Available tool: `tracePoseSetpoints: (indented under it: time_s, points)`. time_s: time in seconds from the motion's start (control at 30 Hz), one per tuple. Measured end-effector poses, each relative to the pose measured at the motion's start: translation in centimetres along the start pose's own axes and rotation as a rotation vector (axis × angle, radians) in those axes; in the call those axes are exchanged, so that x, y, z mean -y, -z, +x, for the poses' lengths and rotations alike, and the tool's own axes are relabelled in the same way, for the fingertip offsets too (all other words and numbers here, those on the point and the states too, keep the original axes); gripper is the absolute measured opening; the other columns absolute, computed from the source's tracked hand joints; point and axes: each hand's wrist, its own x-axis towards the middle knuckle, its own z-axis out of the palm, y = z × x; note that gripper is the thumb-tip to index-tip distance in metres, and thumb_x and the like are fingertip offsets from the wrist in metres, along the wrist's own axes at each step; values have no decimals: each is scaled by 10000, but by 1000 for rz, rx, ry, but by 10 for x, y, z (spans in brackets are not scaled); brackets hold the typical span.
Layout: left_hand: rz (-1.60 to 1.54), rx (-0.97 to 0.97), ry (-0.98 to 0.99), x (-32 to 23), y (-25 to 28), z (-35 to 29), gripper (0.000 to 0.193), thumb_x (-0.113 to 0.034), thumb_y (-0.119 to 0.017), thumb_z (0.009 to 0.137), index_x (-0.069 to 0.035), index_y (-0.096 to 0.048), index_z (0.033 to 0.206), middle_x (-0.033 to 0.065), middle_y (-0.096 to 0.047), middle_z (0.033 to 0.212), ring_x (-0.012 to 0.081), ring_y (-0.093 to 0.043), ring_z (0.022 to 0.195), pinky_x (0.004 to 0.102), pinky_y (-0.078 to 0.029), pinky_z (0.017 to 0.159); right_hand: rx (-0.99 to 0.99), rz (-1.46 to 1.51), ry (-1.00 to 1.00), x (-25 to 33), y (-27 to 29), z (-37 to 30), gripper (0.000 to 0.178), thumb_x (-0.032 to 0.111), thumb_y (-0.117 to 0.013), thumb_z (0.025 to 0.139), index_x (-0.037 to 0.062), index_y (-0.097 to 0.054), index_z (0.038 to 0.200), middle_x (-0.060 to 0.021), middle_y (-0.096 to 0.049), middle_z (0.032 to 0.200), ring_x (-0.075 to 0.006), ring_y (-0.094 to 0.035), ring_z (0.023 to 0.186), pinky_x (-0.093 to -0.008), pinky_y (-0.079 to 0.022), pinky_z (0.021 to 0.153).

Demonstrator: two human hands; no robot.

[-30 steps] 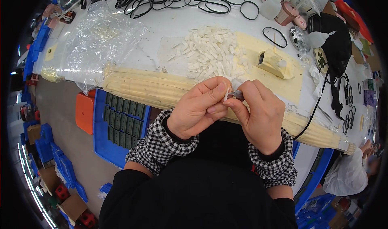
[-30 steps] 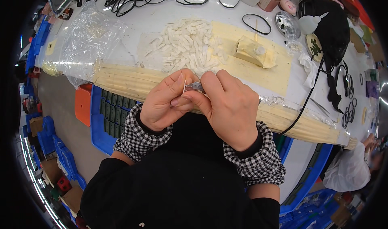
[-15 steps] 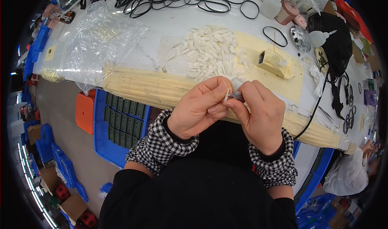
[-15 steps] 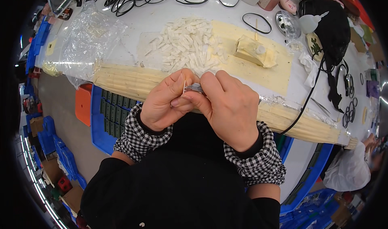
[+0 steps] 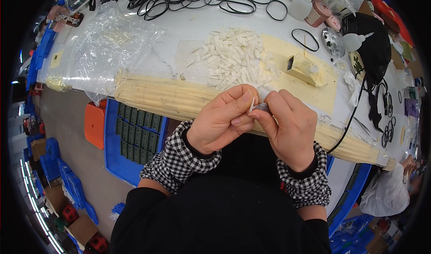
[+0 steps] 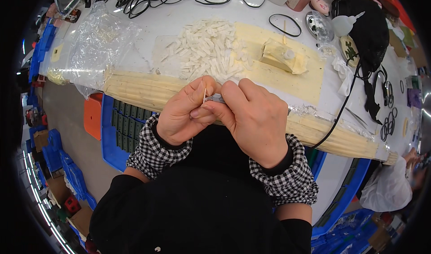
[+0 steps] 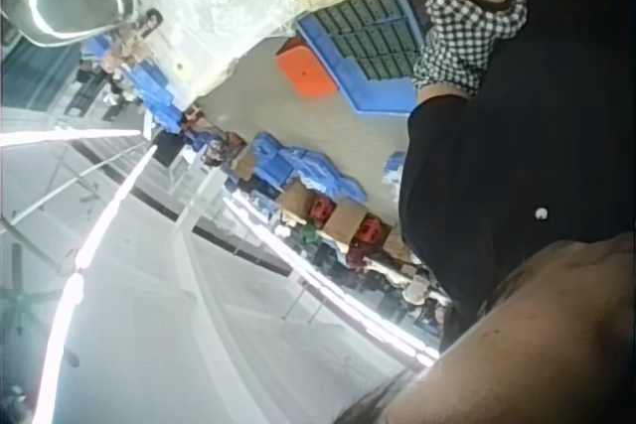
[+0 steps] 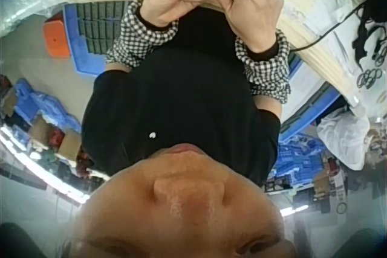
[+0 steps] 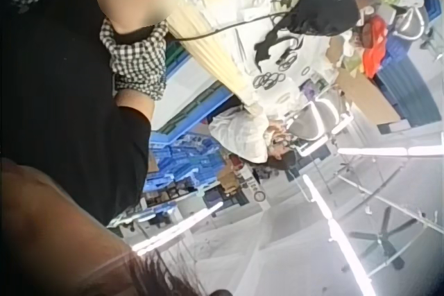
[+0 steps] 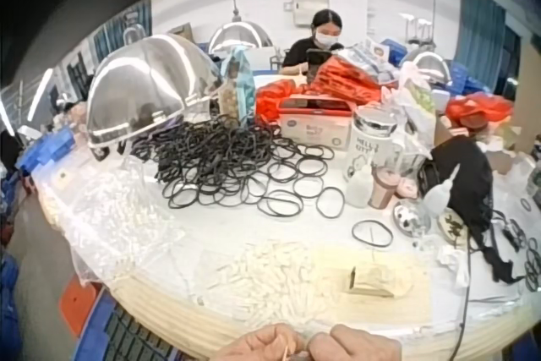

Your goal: Assembling small white plastic components at a factory workbench using both hands.

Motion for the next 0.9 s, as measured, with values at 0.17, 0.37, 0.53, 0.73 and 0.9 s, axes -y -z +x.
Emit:
tracePoseSetpoints:
  time_s: [0.17,0.37,0.53,0.73,0.9]
  points:
    - [-11,19,2,0,0,0,176,-220,-459,989,-66,-503,917,-23,-480,792,10,-332,574,156,-308,540,-23,16,4,-1,-2,1,310,395,-640,801,104,-536,767,-29,-474,643,-207,-536,543,-312,-414,467]
    - [-40,9,18,-1,-2,0,184,-225,-454,990,-66,-498,910,-18,-485,795,10,-331,569,156,-308,538,8,17,4,-1,0,0,309,395,-631,810,103,-535,776,-32,-479,646,-211,-540,548,-316,-416,467]
    - [-97,43,27,2,0,1,189,-237,-451,991,-62,-486,928,-13,-486,802,10,-335,569,158,-312,538,-14,34,-9,0,-2,1,314,400,-624,813,106,-528,758,-31,-479,644,-213,-538,547,-317,-415,466]
    - [-134,51,22,3,2,2,181,-237,-453,989,-63,-478,947,-5,-497,819,8,-336,570,155,-313,534,22,11,4,-1,0,0,319,404,-623,811,104,-525,765,-34,-481,648,-219,-539,552,-322,-417,469]
    - [-138,62,29,4,1,3,167,-228,-462,985,-66,-477,946,-8,-491,814,7,-336,571,153,-311,532,-3,32,-7,0,0,1,314,402,-625,811,108,-527,760,-32,-483,649,-216,-542,554,-321,-417,470]
